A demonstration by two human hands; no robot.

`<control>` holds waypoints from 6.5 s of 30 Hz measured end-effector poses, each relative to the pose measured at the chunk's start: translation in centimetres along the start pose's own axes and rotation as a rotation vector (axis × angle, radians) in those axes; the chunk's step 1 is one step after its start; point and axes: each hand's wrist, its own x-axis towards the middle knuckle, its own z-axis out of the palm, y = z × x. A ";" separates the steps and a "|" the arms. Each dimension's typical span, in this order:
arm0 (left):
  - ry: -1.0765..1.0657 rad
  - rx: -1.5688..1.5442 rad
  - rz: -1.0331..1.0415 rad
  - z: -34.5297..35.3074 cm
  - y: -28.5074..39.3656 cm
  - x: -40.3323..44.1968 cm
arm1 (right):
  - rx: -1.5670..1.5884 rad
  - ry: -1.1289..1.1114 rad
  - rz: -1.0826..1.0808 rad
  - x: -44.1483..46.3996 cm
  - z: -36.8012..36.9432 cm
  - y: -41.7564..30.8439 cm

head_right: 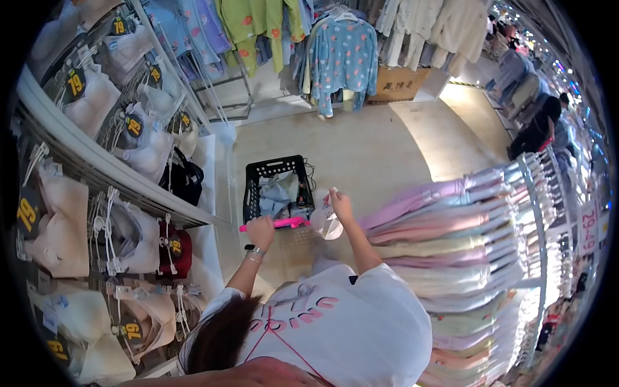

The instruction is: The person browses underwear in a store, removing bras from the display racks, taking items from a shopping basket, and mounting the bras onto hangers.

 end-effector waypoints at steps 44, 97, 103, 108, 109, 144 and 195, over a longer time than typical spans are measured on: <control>1.184 -0.850 0.061 -39.9 -18.6 21.5 | -0.061 -0.105 -1.569 19.3 51.0 -71.7; 1.060 -1.966 -0.592 -25.0 -18.6 35.5 | -0.602 0.041 -1.535 22.8 29.1 -44.4; 1.106 -1.931 -0.552 -25.0 -17.9 34.5 | -0.572 -0.060 -1.509 22.3 29.4 -43.3; 1.053 -1.882 -0.517 -23.2 -18.6 33.8 | -0.591 -0.075 -1.482 22.6 30.4 -42.5; 1.061 -1.856 -0.543 -23.1 -18.7 33.6 | -0.594 -0.074 -1.477 22.6 30.5 -42.4; 0.271 -0.228 -0.348 -22.4 -22.7 28.8 | -0.664 -0.424 -1.481 25.6 29.4 -40.8; 0.565 -0.134 0.022 -25.9 -17.4 28.5 | 0.693 -1.394 0.166 29.7 22.7 -39.4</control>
